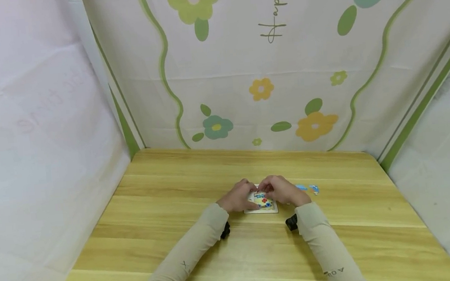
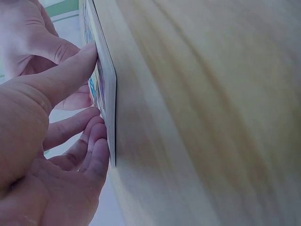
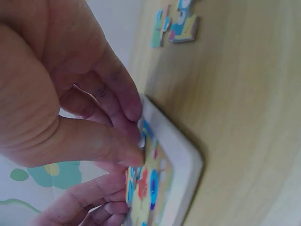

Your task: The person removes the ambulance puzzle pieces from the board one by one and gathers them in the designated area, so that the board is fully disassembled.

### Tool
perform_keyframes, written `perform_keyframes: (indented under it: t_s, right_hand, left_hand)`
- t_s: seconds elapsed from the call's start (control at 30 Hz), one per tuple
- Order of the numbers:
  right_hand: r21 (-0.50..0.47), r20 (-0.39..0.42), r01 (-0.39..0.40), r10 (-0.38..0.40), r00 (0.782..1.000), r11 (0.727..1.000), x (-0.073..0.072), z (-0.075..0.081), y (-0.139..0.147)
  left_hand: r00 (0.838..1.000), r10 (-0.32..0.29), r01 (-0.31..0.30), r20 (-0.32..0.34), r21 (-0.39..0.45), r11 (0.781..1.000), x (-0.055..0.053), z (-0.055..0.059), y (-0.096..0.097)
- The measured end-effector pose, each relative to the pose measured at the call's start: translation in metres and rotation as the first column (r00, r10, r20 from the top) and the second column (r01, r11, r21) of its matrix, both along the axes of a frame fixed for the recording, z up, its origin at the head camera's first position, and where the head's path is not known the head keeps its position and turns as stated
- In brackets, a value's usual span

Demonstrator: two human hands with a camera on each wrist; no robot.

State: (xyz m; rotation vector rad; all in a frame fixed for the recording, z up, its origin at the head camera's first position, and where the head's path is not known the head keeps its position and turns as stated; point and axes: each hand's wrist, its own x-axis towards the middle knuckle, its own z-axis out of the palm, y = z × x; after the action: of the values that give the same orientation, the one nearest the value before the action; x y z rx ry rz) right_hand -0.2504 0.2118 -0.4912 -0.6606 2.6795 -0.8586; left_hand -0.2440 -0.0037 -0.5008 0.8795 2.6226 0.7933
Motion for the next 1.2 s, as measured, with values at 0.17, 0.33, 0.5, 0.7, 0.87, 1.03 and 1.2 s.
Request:
perform_keyframes:
  t_s: [0.17,0.33,0.5,0.7,0.87,1.03,1.2]
  right_hand:
    - [-0.036,0.054,0.045,-0.043,0.998,0.998,0.001,0.003,0.0]
    - [-0.092,0.091,0.093,-0.085,0.992,0.991,0.003,0.005,-0.002]
    - [-0.134,0.081,0.115,-0.104,0.991,0.984,0.006,0.006,-0.003]
    - [-0.2,0.1,0.116,-0.098,0.99,0.973,0.006,0.009,0.005]
    - [-0.229,0.096,0.117,-0.097,0.991,0.966,0.01,0.014,0.023]
    - [-0.24,0.082,0.138,-0.122,0.989,0.961,0.018,0.018,0.051]
    - [-0.222,0.056,0.185,-0.177,0.983,0.957,0.028,0.026,0.084]
  left_hand:
    - [1.0,0.005,-0.005,-0.009,-0.026,1.0,0.0,0.001,0.001]
    - [1.0,-0.01,0.009,-0.027,-0.04,0.999,-0.001,0.001,0.002]
    - [0.999,-0.022,0.021,-0.033,-0.043,0.999,-0.001,0.002,0.002]
    - [1.0,-0.014,0.013,-0.018,-0.048,0.999,-0.002,0.003,0.002]
    - [1.0,-0.002,0.001,-0.008,-0.044,0.999,0.0,0.003,0.001]
    - [1.0,0.008,-0.009,-0.015,-0.051,0.999,0.002,0.002,0.0]
    - [1.0,0.007,-0.008,-0.022,-0.053,0.999,0.003,0.0,0.0]
